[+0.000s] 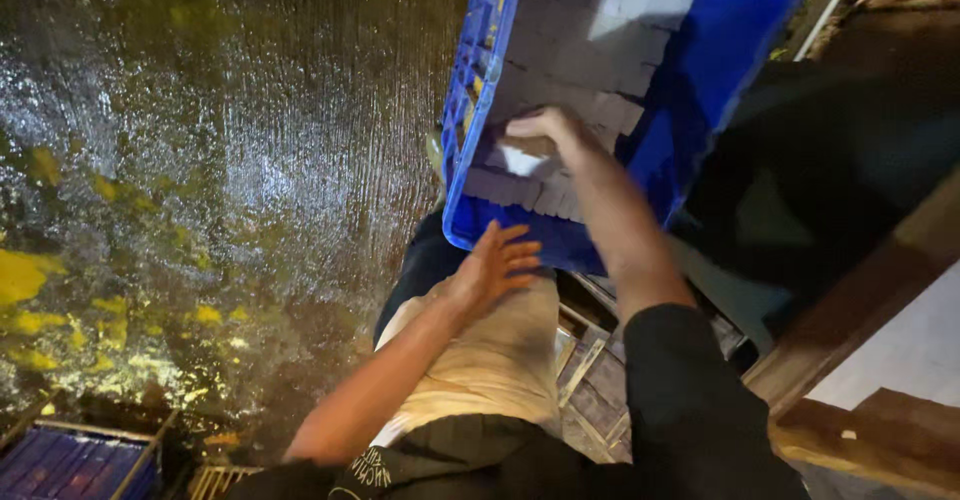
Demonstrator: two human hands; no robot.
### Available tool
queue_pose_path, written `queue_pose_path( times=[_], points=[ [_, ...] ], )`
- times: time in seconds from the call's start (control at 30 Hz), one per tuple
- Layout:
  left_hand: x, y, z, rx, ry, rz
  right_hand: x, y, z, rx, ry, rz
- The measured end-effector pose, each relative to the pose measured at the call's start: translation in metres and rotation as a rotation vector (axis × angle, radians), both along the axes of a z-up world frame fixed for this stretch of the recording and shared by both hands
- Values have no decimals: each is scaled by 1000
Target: The person transfers white rectangular blocks from a wooden tray into a blue plastic crate by hand.
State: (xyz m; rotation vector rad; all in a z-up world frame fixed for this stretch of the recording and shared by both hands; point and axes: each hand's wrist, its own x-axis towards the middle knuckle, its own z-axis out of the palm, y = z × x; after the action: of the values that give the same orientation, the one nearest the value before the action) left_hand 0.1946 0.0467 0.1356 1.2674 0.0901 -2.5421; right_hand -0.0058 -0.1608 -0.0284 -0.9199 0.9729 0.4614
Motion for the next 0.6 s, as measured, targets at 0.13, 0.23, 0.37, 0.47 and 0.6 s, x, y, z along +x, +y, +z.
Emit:
queue_pose_path(
  times=[0.13, 0.23, 0.37, 0.47, 0.6],
  points=[
    [44, 3, 50, -6, -15, 73, 69, 54, 30, -419, 254, 194],
    [48, -14, 61, -278, -101, -67, 81, 72, 36, -530, 476, 107],
    [33, -22, 33, -1295, -526, -718, 47, 76, 34, -637, 434, -95],
    [-2, -54, -31, -1458, -597, -1358, -14, 73, 80, -890, 363, -329],
    [-27, -83, -119, -1708, -535, -1862, -87, 171, 231, -948, 247, -888]
  ],
)
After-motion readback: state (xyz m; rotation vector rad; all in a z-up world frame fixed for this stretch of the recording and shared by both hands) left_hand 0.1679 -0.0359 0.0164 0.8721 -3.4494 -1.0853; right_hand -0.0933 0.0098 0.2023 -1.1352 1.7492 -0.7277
